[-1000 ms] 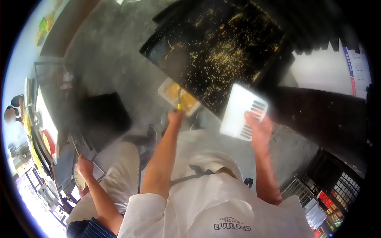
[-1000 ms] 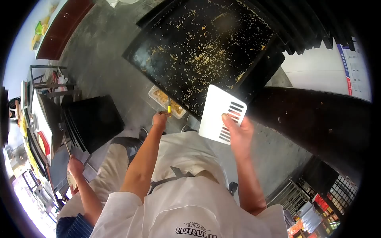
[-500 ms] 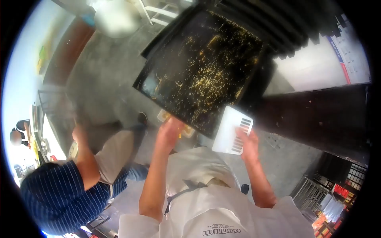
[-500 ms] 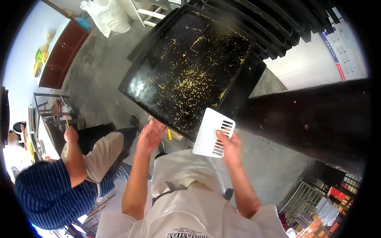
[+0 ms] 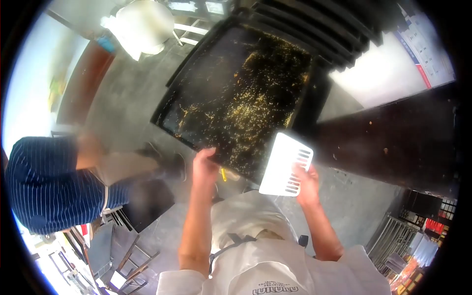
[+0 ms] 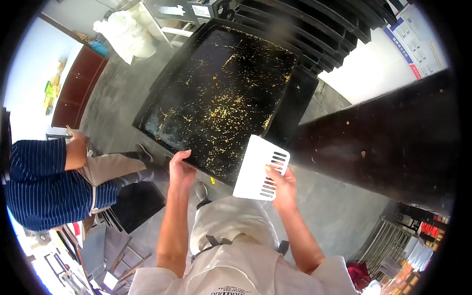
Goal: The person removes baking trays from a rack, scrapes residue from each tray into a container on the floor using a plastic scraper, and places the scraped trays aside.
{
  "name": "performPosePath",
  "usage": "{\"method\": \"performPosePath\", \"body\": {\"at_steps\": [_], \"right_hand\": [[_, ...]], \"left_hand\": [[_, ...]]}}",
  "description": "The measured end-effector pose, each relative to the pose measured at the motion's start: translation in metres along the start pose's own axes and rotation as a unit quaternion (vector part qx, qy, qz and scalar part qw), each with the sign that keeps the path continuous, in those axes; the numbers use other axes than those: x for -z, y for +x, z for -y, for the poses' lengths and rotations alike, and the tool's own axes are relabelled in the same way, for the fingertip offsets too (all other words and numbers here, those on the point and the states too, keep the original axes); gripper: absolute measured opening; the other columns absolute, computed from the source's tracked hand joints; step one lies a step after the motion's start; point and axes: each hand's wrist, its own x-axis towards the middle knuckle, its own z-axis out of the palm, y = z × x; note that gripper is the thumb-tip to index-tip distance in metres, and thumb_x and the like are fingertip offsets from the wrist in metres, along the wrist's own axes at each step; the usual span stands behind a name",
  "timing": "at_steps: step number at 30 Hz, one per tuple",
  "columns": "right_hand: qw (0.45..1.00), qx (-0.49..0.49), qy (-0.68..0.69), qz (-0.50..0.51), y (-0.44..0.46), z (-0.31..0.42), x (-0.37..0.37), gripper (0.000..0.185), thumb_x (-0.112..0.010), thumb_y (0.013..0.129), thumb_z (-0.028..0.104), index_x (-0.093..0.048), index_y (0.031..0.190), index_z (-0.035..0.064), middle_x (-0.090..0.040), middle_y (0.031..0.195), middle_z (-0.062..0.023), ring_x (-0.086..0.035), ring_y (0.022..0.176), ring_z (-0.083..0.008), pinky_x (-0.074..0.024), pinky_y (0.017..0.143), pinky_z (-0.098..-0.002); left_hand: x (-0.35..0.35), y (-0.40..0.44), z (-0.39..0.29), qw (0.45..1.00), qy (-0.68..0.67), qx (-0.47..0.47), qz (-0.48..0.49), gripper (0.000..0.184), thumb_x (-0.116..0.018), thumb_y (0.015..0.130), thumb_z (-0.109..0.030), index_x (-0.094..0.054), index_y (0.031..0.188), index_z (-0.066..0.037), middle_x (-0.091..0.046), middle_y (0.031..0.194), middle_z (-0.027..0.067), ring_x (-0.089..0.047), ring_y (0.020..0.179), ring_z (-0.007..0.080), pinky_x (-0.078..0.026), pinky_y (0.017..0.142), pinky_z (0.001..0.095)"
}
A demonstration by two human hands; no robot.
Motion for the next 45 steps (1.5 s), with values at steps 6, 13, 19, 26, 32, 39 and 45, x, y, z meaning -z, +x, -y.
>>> {"method": "performPosePath", "body": {"at_steps": [6,13,19,26,32,39,45], "right_hand": [[0.997,0.012,0.054,0.045,0.001,0.012,0.009,0.018,-0.068,0.091,0.004,-0.067,0.108,0.0061,-0.071,0.098,-0.0033,-0.069,0.083,-0.0119,-0.0567,0.071,-0.0274],[0.992,-0.001,0.101,0.077,0.036,0.021,0.054,0.016,-0.071,0.091,0.004,-0.068,0.107,0.0059,-0.071,0.098,-0.0032,-0.069,0.085,-0.0121,-0.0571,0.074,-0.0285],[0.99,-0.085,0.077,0.087,0.024,0.019,0.088,0.012,-0.073,0.09,0.005,-0.07,0.102,0.0061,-0.072,0.091,-0.0029,-0.069,0.078,-0.0123,-0.0576,0.068,-0.0287],[0.97,-0.192,0.046,0.145,0.002,-0.039,0.069,0.019,-0.073,0.091,0.011,-0.068,0.109,0.0068,-0.071,0.094,-0.0017,-0.069,0.081,-0.0107,-0.0582,0.068,-0.0282],[0.941,-0.209,-0.031,0.263,0.029,-0.128,0.044,0.037,-0.07,0.089,0.006,-0.06,0.124,0.0019,-0.068,0.11,-0.0053,-0.066,0.1,-0.014,-0.0556,0.087,-0.0318],[0.931,-0.192,-0.17,0.262,-0.023,-0.184,-0.003,0.044,-0.066,0.092,0.008,-0.053,0.133,0.0015,-0.067,0.114,-0.0052,-0.064,0.102,-0.0127,-0.0539,0.086,-0.0292],[0.845,-0.188,-0.331,0.376,-0.034,-0.23,-0.048,0.033,-0.066,0.094,0.017,-0.057,0.123,0.0049,-0.066,0.105,-0.0048,-0.063,0.091,-0.012,-0.054,0.078,-0.0293]], "left_hand": [[-0.035,-0.019,-0.005,0.994,-0.074,-0.056,-0.06,0.024,-0.056,0.072,-0.005,-0.064,0.094,0.002,-0.069,0.098,0.0143,-0.065,0.093,0.0316,-0.053,0.093,0.046],[-0.048,-0.06,-0.026,0.995,-0.046,-0.08,-0.045,0.038,-0.059,0.071,-0.007,-0.064,0.107,0.002,-0.07,0.102,0.0144,-0.067,0.096,0.0328,-0.055,0.091,0.0465],[-0.005,-0.169,-0.056,0.963,0.015,-0.222,-0.154,0.041,-0.062,0.066,-0.012,-0.064,0.105,0.003,-0.069,0.098,0.0136,-0.068,0.087,0.0305,-0.059,0.083,0.0425],[0.04,-0.285,-0.082,0.931,0.04,-0.284,-0.225,0.062,-0.06,0.063,-0.015,-0.058,0.121,0.007,-0.067,0.106,0.0184,-0.068,0.09,0.0337,-0.061,0.082,0.0433],[0.124,-0.294,-0.095,0.936,0.027,-0.23,-0.266,0.062,-0.056,0.062,-0.011,-0.056,0.121,0.011,-0.067,0.109,0.0201,-0.068,0.094,0.036,-0.06,0.084,0.0457],[0.224,-0.29,-0.06,0.95,0.042,-0.175,-0.255,0.045,-0.059,0.063,-0.005,-0.067,0.106,0.003,-0.069,0.108,0.0149,-0.066,0.103,0.0321,-0.056,0.094,0.044],[0.289,-0.243,0.018,0.935,0.028,-0.115,-0.335,0.006,-0.062,0.069,0.001,-0.059,0.068,-0.005,-0.062,0.075,0.0068,-0.061,0.075,0.0195,-0.051,0.072,0.0325]]}}
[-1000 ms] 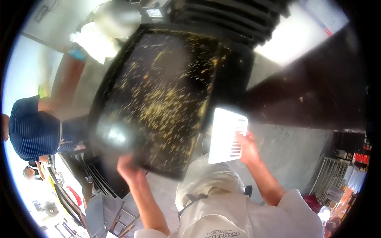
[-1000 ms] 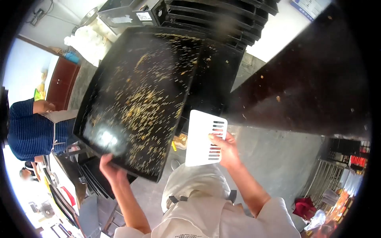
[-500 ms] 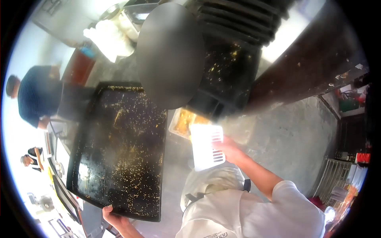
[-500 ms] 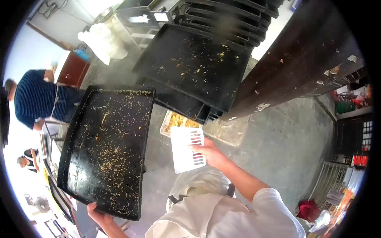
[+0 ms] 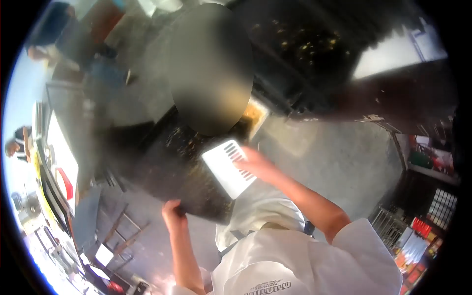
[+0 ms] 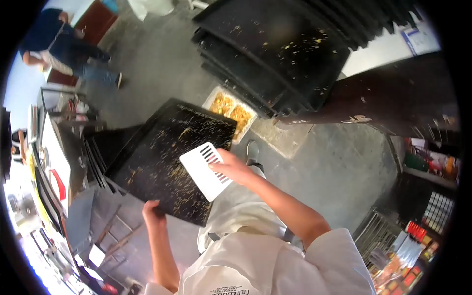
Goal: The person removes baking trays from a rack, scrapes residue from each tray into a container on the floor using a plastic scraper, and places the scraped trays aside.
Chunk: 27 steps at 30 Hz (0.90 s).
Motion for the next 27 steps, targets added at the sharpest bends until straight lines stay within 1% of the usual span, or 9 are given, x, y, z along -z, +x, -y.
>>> {"method": "performPosePath", "body": {"at_steps": [8,12,14,16,18,20,22,24,27], "right_hand": [[0.975,0.04,-0.095,0.198,0.07,-0.02,-0.086,0.026,-0.072,0.087,0.016,-0.057,0.1,0.0009,-0.065,0.091,-0.0109,-0.062,0.084,-0.0173,-0.0515,0.075,-0.0344],[0.974,0.108,-0.086,0.179,0.123,-0.075,-0.076,0.034,-0.077,0.083,0.016,-0.061,0.109,0.0015,-0.063,0.093,-0.0075,-0.061,0.086,-0.0147,-0.052,0.076,-0.0327],[0.996,-0.01,-0.045,0.074,0.161,-0.071,-0.034,0.028,-0.076,0.083,0.013,-0.061,0.105,0.0024,-0.065,0.093,-0.0076,-0.063,0.084,-0.0161,-0.0531,0.073,-0.0353],[0.968,0.024,-0.245,-0.051,0.21,-0.076,0.023,0.022,-0.073,0.086,0.011,-0.059,0.101,0.0037,-0.066,0.088,-0.0069,-0.064,0.08,-0.0172,-0.0534,0.071,-0.0371],[0.942,0.138,-0.301,-0.053,0.231,-0.097,0.046,0.018,-0.07,0.087,0.009,-0.058,0.1,0.0052,-0.066,0.083,-0.0058,-0.064,0.077,-0.0171,-0.0532,0.069,-0.0377],[0.979,0.01,-0.203,0.016,0.188,-0.016,-0.005,0.021,-0.071,0.087,0.012,-0.056,0.099,0.0041,-0.063,0.081,-0.0051,-0.062,0.073,-0.0167,-0.0532,0.067,-0.0364],[0.983,0.127,-0.077,0.107,0.162,-0.013,-0.052,0.025,-0.073,0.086,0.013,-0.059,0.102,0.0015,-0.062,0.089,-0.009,-0.061,0.081,-0.017,-0.0517,0.073,-0.0343],[0.957,0.197,-0.109,0.184,0.143,-0.022,-0.093,0.027,-0.076,0.083,0.015,-0.06,0.101,0.0015,-0.06,0.09,-0.0105,-0.06,0.082,-0.0187,-0.0503,0.076,-0.0358],[0.977,0.094,-0.08,0.174,0.166,-0.042,-0.106,0.028,-0.077,0.083,0.016,-0.059,0.101,0.0033,-0.062,0.091,-0.0079,-0.061,0.084,-0.0151,-0.0519,0.074,-0.0328]], "left_hand": [[-0.021,-0.015,0.065,0.996,0.004,0.065,-0.053,0.04,-0.061,0.07,0.006,-0.054,0.11,0.005,-0.063,0.087,0.0096,-0.062,0.08,0.0213,-0.052,0.076,0.0319],[-0.049,-0.027,0.057,0.995,0.028,0.083,-0.048,0.04,-0.061,0.068,-0.002,-0.058,0.107,0.005,-0.063,0.088,0.0095,-0.061,0.081,0.0209,-0.05,0.077,0.0305],[-0.043,-0.034,0.059,0.993,0.056,0.088,-0.058,0.038,-0.061,0.067,-0.008,-0.06,0.103,0.005,-0.063,0.089,0.0083,-0.06,0.081,0.021,-0.048,0.077,0.0301],[-0.049,-0.035,0.062,0.99,0.094,0.094,-0.046,0.039,-0.061,0.068,-0.009,-0.06,0.105,0.004,-0.062,0.091,0.0081,-0.059,0.083,0.0208,-0.046,0.08,0.0297],[-0.043,-0.032,0.069,0.99,0.059,0.117,-0.057,0.04,-0.062,0.067,-0.008,-0.059,0.105,0.004,-0.062,0.092,0.008,-0.058,0.085,0.0205,-0.046,0.081,0.03],[-0.039,-0.027,0.079,0.989,0.045,0.13,-0.058,0.041,-0.063,0.067,-0.007,-0.059,0.106,0.004,-0.062,0.093,0.0078,-0.058,0.087,0.0202,-0.045,0.082,0.0304],[-0.036,-0.025,0.08,0.987,0.064,0.14,-0.046,0.042,-0.064,0.066,-0.006,-0.059,0.106,0.004,-0.061,0.095,0.0077,-0.057,0.089,0.0201,-0.045,0.083,0.0307],[-0.051,-0.025,0.074,0.989,0.065,0.124,-0.041,0.042,-0.064,0.065,-0.002,-0.059,0.106,0.005,-0.062,0.095,0.0089,-0.058,0.088,0.02,-0.045,0.083,0.0308],[-0.057,-0.031,0.066,0.989,0.091,0.114,-0.027,0.042,-0.064,0.065,-0.003,-0.059,0.105,0.005,-0.063,0.093,0.0093,-0.058,0.088,0.0191,-0.045,0.082,0.0303]]}}
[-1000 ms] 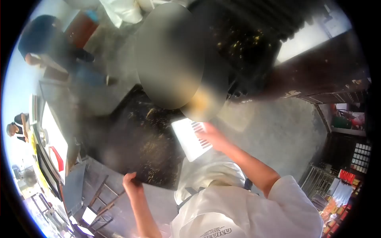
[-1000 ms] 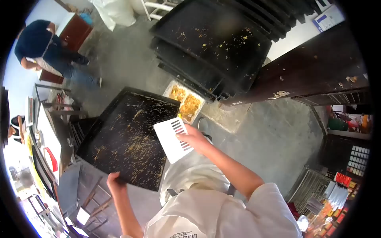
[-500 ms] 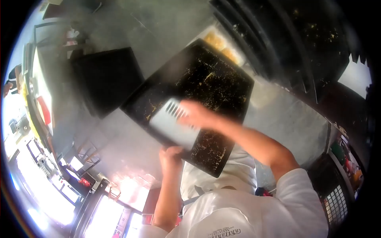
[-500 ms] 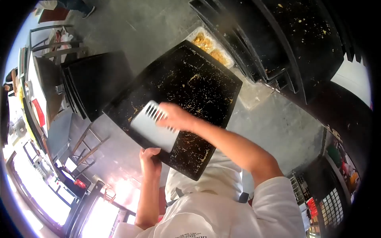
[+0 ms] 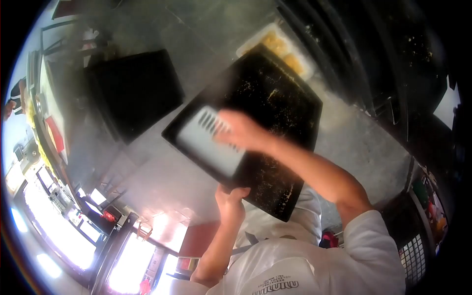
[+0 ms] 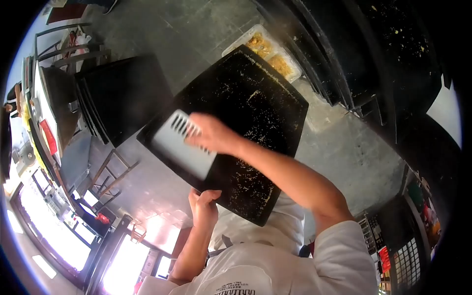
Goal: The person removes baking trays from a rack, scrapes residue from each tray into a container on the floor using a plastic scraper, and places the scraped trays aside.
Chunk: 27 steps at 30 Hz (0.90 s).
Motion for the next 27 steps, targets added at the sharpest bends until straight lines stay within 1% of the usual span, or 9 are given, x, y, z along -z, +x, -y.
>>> {"method": "performPosePath", "body": {"at_steps": [2,3,5,7,11,13,21,23,27], "right_hand": [[0.996,0.064,-0.017,-0.058,0.032,-0.029,0.031,0.024,-0.076,0.082,0.015,-0.057,0.091,0.0045,-0.062,0.083,-0.0084,-0.062,0.079,-0.0133,-0.0522,0.068,-0.033],[0.996,-0.068,-0.033,-0.056,0.034,-0.009,0.053,0.024,-0.076,0.081,0.016,-0.057,0.09,0.0053,-0.061,0.076,-0.0054,-0.063,0.073,-0.015,-0.053,0.066,-0.0349],[0.938,0.028,-0.279,-0.202,0.037,-0.028,0.08,0.017,-0.07,0.083,0.015,-0.059,0.092,0.0064,-0.068,0.08,-0.0171,-0.068,0.072,-0.0355,-0.053,0.061,-0.0449],[0.904,0.017,-0.394,-0.169,0.025,-0.004,0.085,0.015,-0.065,0.086,0.013,-0.058,0.098,0.0069,-0.068,0.083,-0.0215,-0.067,0.075,-0.0396,-0.053,0.059,-0.0482],[0.9,0.179,-0.392,-0.072,-0.021,0.043,-0.007,0.021,-0.064,0.085,0.015,-0.054,0.102,0.0076,-0.064,0.072,-0.0142,-0.068,0.063,-0.0304,-0.0549,0.053,-0.0418],[0.82,0.273,-0.501,-0.044,-0.042,0.045,-0.044,0.021,-0.064,0.082,0.017,-0.054,0.097,0.0062,-0.062,0.069,-0.0075,-0.067,0.058,-0.0215,-0.0547,0.049,-0.0343],[0.782,0.069,-0.612,-0.1,0.015,-0.044,0.005,0.012,-0.06,0.084,0.012,-0.054,0.092,0.0042,-0.066,0.075,-0.0093,-0.069,0.067,-0.0244,-0.0564,0.054,-0.0362],[0.8,0.113,-0.566,-0.165,0.044,-0.1,0.074,0.015,-0.057,0.092,0.019,-0.058,0.093,0.0044,-0.067,0.072,-0.0117,-0.068,0.067,-0.0307,-0.0552,0.058,-0.0416],[0.912,-0.101,-0.35,-0.187,0.035,-0.093,0.131,0.022,-0.053,0.098,0.025,-0.057,0.097,0.004,-0.067,0.079,-0.0181,-0.066,0.08,-0.0378,-0.053,0.067,-0.0472]], "left_hand": [[0.005,-0.007,0.004,1.0,0.024,0.002,-0.009,0.04,-0.064,0.065,-0.003,-0.059,0.104,0.005,-0.062,0.092,0.009,-0.058,0.088,0.0189,-0.045,0.082,0.03],[0.009,-0.007,0.006,1.0,0.017,0.005,-0.009,0.04,-0.063,0.066,-0.003,-0.058,0.104,0.005,-0.062,0.092,0.0089,-0.058,0.087,0.0188,-0.045,0.081,0.03],[0.007,0.002,0.006,1.0,-0.001,0.005,0.009,0.038,-0.063,0.066,-0.003,-0.058,0.103,0.005,-0.062,0.091,0.0087,-0.058,0.087,0.0187,-0.046,0.081,0.03],[-0.001,0.004,0.009,0.998,-0.062,0.023,0.0,0.038,-0.062,0.068,-0.002,-0.057,0.104,0.004,-0.061,0.091,0.0085,-0.057,0.086,0.0189,-0.046,0.081,0.0311],[0.003,0.008,0.026,0.999,-0.041,0.02,0.009,0.034,-0.062,0.071,-0.004,-0.058,0.104,0.004,-0.062,0.092,0.007,-0.059,0.084,0.0183,-0.046,0.078,0.0301],[-0.002,0.006,0.028,1.0,-0.025,0.01,-0.003,0.026,-0.058,0.072,-0.002,-0.061,0.097,0.005,-0.064,0.092,0.0055,-0.061,0.083,0.017,-0.046,0.076,0.0287],[-0.024,-0.008,0.025,0.998,0.05,-0.023,0.032,0.026,-0.058,0.071,0.0,-0.058,0.097,0.002,-0.063,0.089,0.0057,-0.056,0.08,0.0137,-0.044,0.078,0.0264],[-0.025,-0.014,0.029,0.998,0.06,-0.022,-0.004,0.03,-0.062,0.072,-0.008,-0.058,0.1,0.004,-0.064,0.087,0.0072,-0.058,0.076,0.0158,-0.047,0.074,0.0279],[-0.013,-0.014,0.03,0.999,0.012,-0.035,-0.024,0.037,-0.066,0.07,-0.011,-0.059,0.104,0.004,-0.064,0.085,0.0074,-0.059,0.073,0.0172,-0.049,0.071,0.0283]]}}
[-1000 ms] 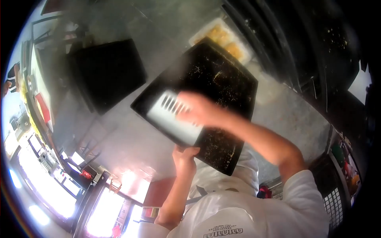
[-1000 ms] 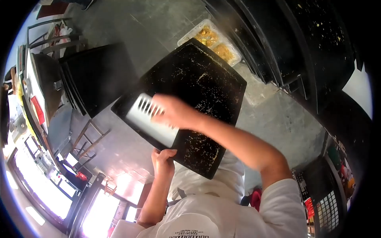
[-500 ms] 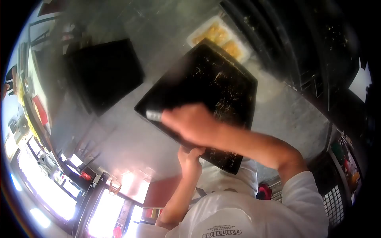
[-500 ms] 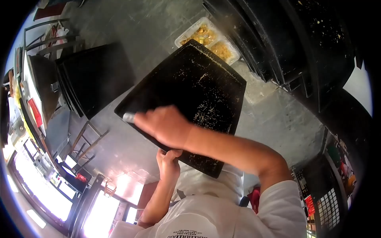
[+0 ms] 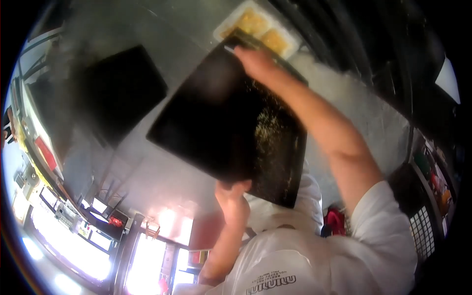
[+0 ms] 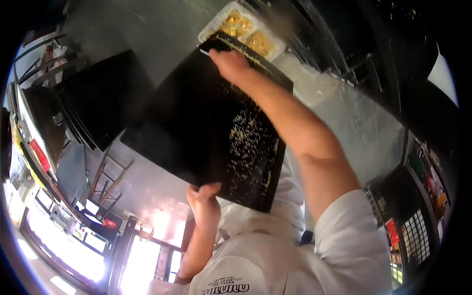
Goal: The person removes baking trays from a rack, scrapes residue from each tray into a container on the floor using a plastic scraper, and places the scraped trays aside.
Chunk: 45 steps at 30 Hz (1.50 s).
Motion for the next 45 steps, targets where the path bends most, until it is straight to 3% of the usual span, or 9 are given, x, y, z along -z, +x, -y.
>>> {"method": "performPosePath", "body": {"at_steps": [4,8,11,16,20,26,30,41,45], "right_hand": [[0.996,0.067,0.04,-0.036,-0.092,0.025,0.042,0.015,-0.062,0.095,0.017,-0.058,0.102,0.004,-0.07,0.085,-0.0157,-0.068,0.08,-0.032,-0.0543,0.069,-0.0422],[0.917,-0.052,0.357,0.171,-0.202,0.052,0.058,0.023,-0.066,0.094,0.015,-0.062,0.115,0.0054,-0.068,0.098,-0.0048,-0.065,0.085,-0.0128,-0.0546,0.076,-0.0335],[0.91,-0.048,0.346,0.225,-0.248,0.061,0.039,0.023,-0.067,0.095,0.017,-0.062,0.115,0.0064,-0.068,0.1,-0.0052,-0.063,0.094,-0.0112,-0.0527,0.084,-0.0326],[0.915,-0.139,0.371,0.079,-0.165,-0.072,0.031,0.017,-0.066,0.094,0.014,-0.062,0.107,0.004,-0.066,0.09,-0.0087,-0.064,0.086,-0.0129,-0.0523,0.075,-0.0361],[0.984,0.039,0.149,-0.095,-0.179,-0.055,0.035,0.014,-0.063,0.095,0.015,-0.059,0.105,0.0055,-0.067,0.085,-0.013,-0.066,0.075,-0.0223,-0.0514,0.067,-0.0381],[0.951,-0.09,0.294,-0.028,-0.265,0.052,0.055,0.013,-0.066,0.092,0.011,-0.056,0.099,0.0053,-0.064,0.074,-0.013,-0.067,0.065,-0.02,-0.0491,0.056,-0.0358],[0.97,-0.025,0.241,-0.01,-0.294,0.095,0.049,0.015,-0.059,0.091,0.004,-0.046,0.098,0.004,-0.059,0.073,-0.0205,-0.06,0.06,-0.0411,-0.0471,0.052,-0.046],[0.975,-0.209,0.041,-0.068,-0.235,0.007,0.017,0.023,-0.056,0.088,0.003,-0.048,0.11,0.0034,-0.064,0.082,-0.0252,-0.064,0.076,-0.0471,-0.0502,0.065,-0.0555],[0.983,-0.137,0.119,-0.039,-0.272,0.083,0.051,0.029,-0.058,0.086,0.0,-0.048,0.113,0.0045,-0.062,0.081,-0.023,-0.064,0.075,-0.0453,-0.05,0.062,-0.0537]], "left_hand": [[0.011,0.023,-0.006,0.999,-0.007,0.038,0.02,0.045,-0.067,0.067,-0.008,-0.057,0.109,0.004,-0.061,0.1,0.0079,-0.057,0.09,0.0175,-0.046,0.082,0.0294],[0.004,0.031,-0.014,0.999,-0.005,0.037,0.032,0.044,-0.065,0.069,-0.007,-0.057,0.11,0.003,-0.06,0.099,0.0083,-0.057,0.088,0.019,-0.046,0.079,0.0298],[0.007,0.034,-0.022,0.998,0.01,0.049,0.027,0.038,-0.059,0.07,-0.003,-0.057,0.107,0.005,-0.062,0.096,0.0081,-0.059,0.092,0.0199,-0.045,0.091,0.0317],[0.002,0.022,-0.026,0.998,0.025,0.037,0.034,0.034,-0.06,0.071,-0.004,-0.057,0.104,0.002,-0.06,0.093,0.0054,-0.057,0.089,0.0173,-0.044,0.092,0.0306],[-0.006,0.028,-0.023,0.999,0.033,0.011,0.036,0.029,-0.06,0.072,-0.003,-0.057,0.1,0.002,-0.06,0.09,0.0053,-0.058,0.086,0.0165,-0.045,0.089,0.0293],[-0.017,0.034,-0.02,0.999,0.024,0.017,0.028,0.031,-0.06,0.073,-0.003,-0.057,0.103,0.002,-0.062,0.093,0.0071,-0.06,0.086,0.0178,-0.047,0.085,0.0296],[-0.023,0.039,-0.02,0.999,0.023,0.02,0.018,0.036,-0.059,0.073,-0.003,-0.057,0.109,0.004,-0.063,0.097,0.0081,-0.061,0.091,0.0199,-0.049,0.087,0.0314],[-0.03,0.043,-0.013,0.999,0.031,-0.003,0.02,0.031,-0.059,0.073,-0.001,-0.058,0.104,0.004,-0.063,0.097,0.0089,-0.061,0.09,0.0211,-0.05,0.087,0.0328],[-0.033,0.045,-0.024,1.0,-0.003,0.005,0.007,0.03,-0.059,0.073,0.0,-0.058,0.103,0.003,-0.062,0.097,0.008,-0.061,0.089,0.021,-0.051,0.084,0.0337]]}}
